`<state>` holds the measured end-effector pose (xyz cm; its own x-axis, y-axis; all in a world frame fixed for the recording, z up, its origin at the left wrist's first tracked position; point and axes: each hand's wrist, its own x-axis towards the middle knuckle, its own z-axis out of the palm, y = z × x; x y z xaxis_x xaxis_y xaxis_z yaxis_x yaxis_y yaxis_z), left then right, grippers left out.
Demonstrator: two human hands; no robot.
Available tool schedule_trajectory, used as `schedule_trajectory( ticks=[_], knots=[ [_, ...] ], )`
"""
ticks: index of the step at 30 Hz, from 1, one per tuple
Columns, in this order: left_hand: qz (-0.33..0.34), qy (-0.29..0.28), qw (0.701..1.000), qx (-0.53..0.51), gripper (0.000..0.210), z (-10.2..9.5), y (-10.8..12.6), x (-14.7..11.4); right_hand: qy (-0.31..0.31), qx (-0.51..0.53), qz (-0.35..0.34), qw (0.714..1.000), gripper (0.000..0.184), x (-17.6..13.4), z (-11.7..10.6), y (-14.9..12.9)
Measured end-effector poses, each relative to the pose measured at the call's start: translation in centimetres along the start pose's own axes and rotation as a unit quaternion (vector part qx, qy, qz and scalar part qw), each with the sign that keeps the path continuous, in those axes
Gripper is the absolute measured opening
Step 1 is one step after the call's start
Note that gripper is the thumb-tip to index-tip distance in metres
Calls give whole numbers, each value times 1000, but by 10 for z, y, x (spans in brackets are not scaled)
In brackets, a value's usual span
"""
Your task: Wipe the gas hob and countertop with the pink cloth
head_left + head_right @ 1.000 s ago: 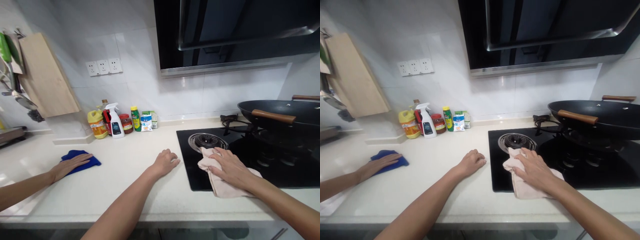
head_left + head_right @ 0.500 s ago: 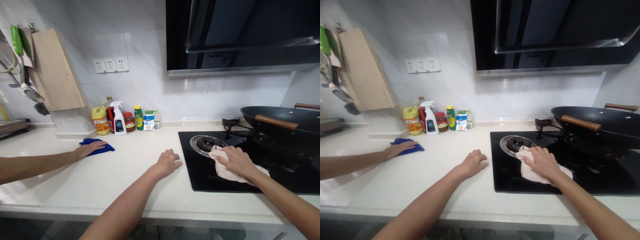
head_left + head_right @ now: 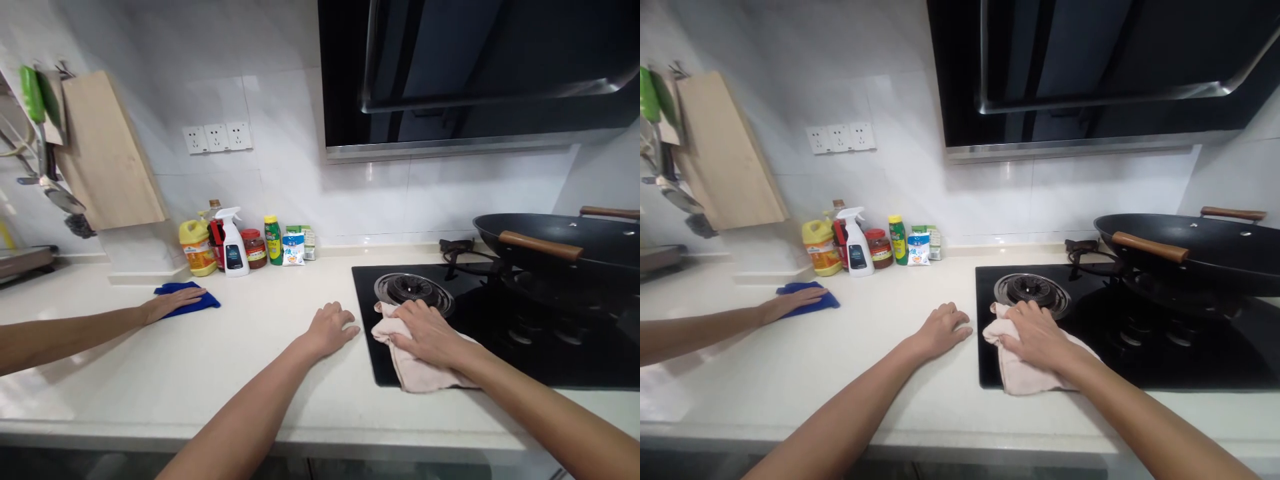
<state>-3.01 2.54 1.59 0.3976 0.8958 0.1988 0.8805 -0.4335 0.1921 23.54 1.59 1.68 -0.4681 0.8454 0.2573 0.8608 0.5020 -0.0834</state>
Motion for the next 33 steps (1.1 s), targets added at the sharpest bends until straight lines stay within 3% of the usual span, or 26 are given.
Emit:
schedule_trajectory(
  ticks=[7,11,18,24,27,30,33],
  knots=[
    [-15,8,1000,14,28,3,0,5,-20,-14,-35,999,52,53,4,-15],
    [-10,-1,1000,20,26,3,-1,8,-10,-3,-43,999,53,65,7,-16],
    [-1,-11,1000,-11,39,0,-2,6,-17,10,-59,998,50,56,4,-9],
    [5,-12,999,-39,44,-2,-3,4,-106,113,-130,979,36,42,-20,-6],
    [9,-5,1000,-25,45,-1,-2,4,-145,149,-178,962,38,36,-28,-11],
    [10,-2,1000,-13,45,0,0,6,-182,167,-221,943,44,33,-31,-17],
    [4,-6,1000,-23,43,0,1,7,-183,186,-222,939,41,35,-29,-18]
  ],
)
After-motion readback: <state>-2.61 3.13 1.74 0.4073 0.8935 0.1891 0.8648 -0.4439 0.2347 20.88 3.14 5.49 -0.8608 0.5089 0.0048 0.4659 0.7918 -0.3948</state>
